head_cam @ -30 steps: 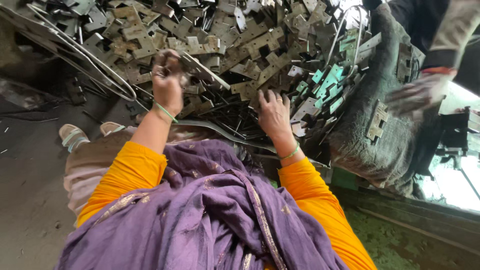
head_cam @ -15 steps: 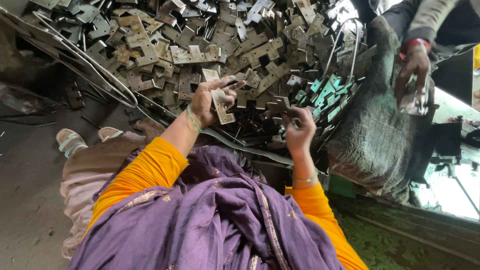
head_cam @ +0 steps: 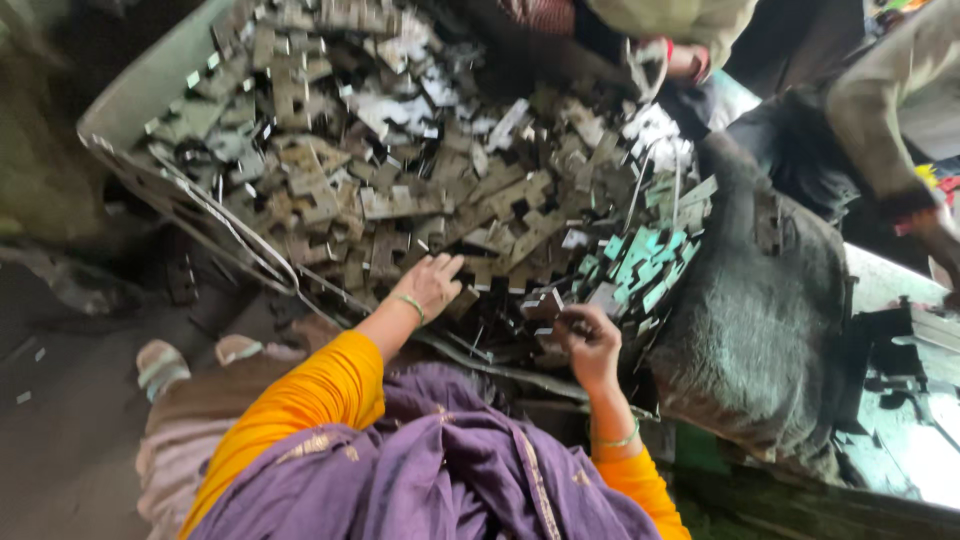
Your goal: The person sits on the floor and sorts small metal pieces from a large pile into a nearby container. They pick up pieces by hand, inspect them, and place them into a separate pile or container.
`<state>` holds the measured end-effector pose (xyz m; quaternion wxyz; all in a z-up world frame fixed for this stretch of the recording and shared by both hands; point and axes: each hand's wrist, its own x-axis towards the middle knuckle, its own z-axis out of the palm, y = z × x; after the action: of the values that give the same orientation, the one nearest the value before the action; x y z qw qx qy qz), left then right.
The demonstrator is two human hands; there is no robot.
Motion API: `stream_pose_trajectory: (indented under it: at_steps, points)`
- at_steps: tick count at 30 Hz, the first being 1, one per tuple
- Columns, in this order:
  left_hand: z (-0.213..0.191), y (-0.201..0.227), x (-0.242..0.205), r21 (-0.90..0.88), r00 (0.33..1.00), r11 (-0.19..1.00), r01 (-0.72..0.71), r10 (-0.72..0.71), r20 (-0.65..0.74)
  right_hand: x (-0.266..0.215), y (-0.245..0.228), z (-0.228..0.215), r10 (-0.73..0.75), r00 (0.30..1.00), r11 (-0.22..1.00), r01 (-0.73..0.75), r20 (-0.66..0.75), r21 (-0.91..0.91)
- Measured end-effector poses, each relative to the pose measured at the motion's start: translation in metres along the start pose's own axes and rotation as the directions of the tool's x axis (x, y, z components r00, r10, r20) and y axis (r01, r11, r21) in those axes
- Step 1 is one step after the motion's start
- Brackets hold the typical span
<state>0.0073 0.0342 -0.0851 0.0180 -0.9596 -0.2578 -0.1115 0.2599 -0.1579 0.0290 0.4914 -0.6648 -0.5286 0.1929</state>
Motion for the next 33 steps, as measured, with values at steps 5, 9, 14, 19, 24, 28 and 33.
stream_pose_trajectory:
  at_steps: [5,9,14,19,24,28,33]
  points:
    - [-0.003,0.004,0.000,-0.240,0.966,0.967,-0.091,0.027,-0.259,-0.001,-0.002,0.003,0.403,0.910,0.714,-0.381,0.101,0.587]
    - [-0.004,0.021,0.018,-0.922,0.823,0.338,-0.189,-0.457,-0.336,0.018,-0.019,0.001,0.581,0.759,0.345,-0.556,0.293,0.757]
    - [-0.013,0.026,-0.002,-0.496,0.617,-0.826,-0.266,-0.542,0.571,0.012,-0.043,0.022,0.552,0.748,0.311,-0.594,0.369,0.742]
    - [-0.056,0.040,-0.031,-0.242,0.716,-0.952,-0.187,-0.301,0.630,0.010,-0.065,0.049,0.259,0.908,0.785,-0.397,0.329,0.475]
    - [-0.073,0.081,-0.033,-0.145,0.805,-0.967,-0.209,-0.254,0.537,-0.007,-0.088,0.077,-0.117,0.902,0.992,0.123,0.416,0.011]
    - [-0.067,0.089,-0.016,-0.383,0.802,-0.909,-0.163,-0.348,0.486,-0.007,-0.081,0.089,-0.438,0.729,0.864,0.504,0.526,0.021]
    - [-0.065,0.103,-0.027,-0.934,0.858,-0.337,0.119,-0.438,0.267,-0.010,-0.043,0.064,0.006,0.929,0.983,-0.073,0.370,0.166]
